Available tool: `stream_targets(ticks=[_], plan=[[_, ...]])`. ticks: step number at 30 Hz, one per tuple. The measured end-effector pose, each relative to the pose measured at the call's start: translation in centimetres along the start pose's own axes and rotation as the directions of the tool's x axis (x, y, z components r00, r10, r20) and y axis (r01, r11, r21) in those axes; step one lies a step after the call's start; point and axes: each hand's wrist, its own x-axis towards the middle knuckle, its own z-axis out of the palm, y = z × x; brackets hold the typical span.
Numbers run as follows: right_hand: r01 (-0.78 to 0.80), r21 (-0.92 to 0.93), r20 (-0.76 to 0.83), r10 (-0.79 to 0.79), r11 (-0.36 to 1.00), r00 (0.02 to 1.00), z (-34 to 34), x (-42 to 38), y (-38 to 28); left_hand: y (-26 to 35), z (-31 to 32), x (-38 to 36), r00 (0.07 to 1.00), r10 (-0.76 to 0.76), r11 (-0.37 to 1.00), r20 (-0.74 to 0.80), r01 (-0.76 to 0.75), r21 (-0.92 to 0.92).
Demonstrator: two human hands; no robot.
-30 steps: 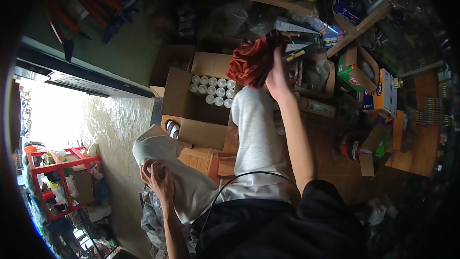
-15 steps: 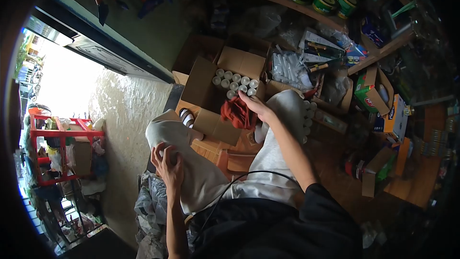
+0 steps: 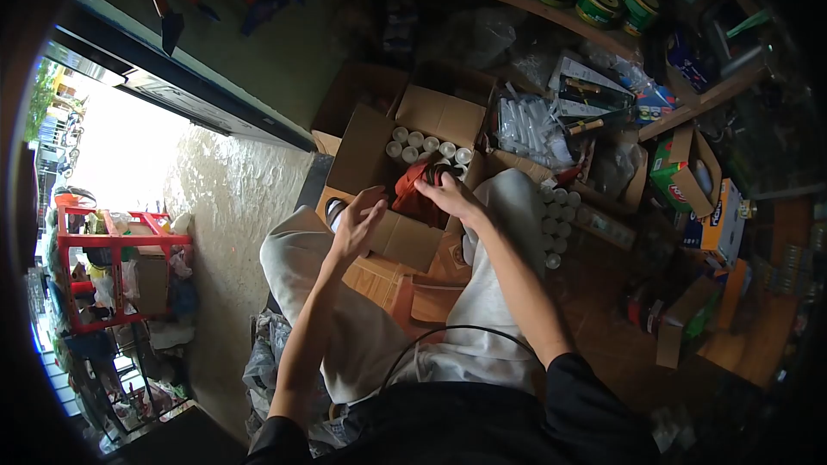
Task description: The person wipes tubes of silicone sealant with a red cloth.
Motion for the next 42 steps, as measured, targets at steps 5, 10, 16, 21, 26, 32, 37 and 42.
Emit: stream_targets(ticks=[5, 10, 16, 21, 26, 32, 37, 42], plan=[[0.048, -0.086, 0.155, -0.034, 0.995, 0.987, 1.2, 0.4, -0.4, -1.0, 1.7, 3.0, 0.991, 0.136, 0.963, -0.013, -0.129, 0.236], [0.412, -0.284, 0.108, -0.398, 0.866, 0.911, 1.9, 2.3, -0.5, -0.9, 2.4, 5.4, 0.918, 0.371, 0.856, -0.138, -0.281, 0.434], [0.277, -0.395, 0.129, -0.245, 0.876, 0.961, 2.5, 2.7, -0.9, -2.4, 2.2, 6.9, 0.969, 0.046, 0.998, -0.241, -0.033, 0.057], [-0.132, 0.066, -0.01, 0.133, 0.989, 0.991, 1.0, 2.6, -3.6, -3.9, -0.5, 7.9, 0.929, -0.343, 0.737, -0.142, 0.172, -0.654], [-0.164, 0.513, 0.007, 0.187, 0.842, 0.982, 1.1, 2.0, -4.5, -6.6, -0.9, 7.7, 0.974, -0.224, 0.768, -0.014, 0.168, -0.619], [-0.098, 0.568, 0.071, 0.07, 0.817, 0.995, 0.3, 1.2, -6.5, 2.4, -1.3, 7.0, 0.865, -0.351, 0.195, 0.359, 0.442, -0.876], [-0.075, 0.549, -0.002, 0.092, 0.832, 0.996, -0.3, 1.4, -5.8, -3.2, -1.2, 7.1, 0.933, -0.308, 0.618, 0.188, 0.346, -0.706], [-0.038, 0.28, -0.026, 0.047, 0.959, 0.999, -2.1, 3.1, -2.6, -3.5, -1.7, 7.5, 0.944, -0.321, 0.682, -0.075, 0.176, -0.71]])
